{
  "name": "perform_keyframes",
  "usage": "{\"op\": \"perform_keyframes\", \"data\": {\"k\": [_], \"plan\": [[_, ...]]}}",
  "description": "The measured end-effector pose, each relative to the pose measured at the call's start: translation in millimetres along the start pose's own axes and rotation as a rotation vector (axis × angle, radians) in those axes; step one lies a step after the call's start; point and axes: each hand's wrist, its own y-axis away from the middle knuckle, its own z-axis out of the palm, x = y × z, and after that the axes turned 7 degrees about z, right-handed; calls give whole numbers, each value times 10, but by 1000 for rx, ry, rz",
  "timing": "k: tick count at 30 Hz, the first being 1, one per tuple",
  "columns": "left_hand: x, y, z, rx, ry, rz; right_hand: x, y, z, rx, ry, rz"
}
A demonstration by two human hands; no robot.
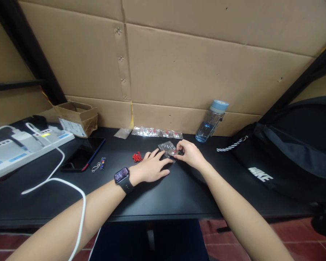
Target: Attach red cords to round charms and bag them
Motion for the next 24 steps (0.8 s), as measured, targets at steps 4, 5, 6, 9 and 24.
{"op": "perform_keyframes", "data": {"k": [4, 5, 6, 9, 24], "plan": [[5, 0, 12, 2, 8, -1, -3, -17, 30, 25, 16, 34], [2, 2, 9, 3, 13, 0, -8, -20, 38, 33, 22, 40], [0, 5, 3, 2, 19, 2, -15, -21, 45, 41, 30, 50], [6, 18, -22, -14, 49, 12, -48, -21, 68, 69, 52, 90], [-8, 36, -102, 101, 34, 49, -75, 9, -63, -112, -176, -117]]}}
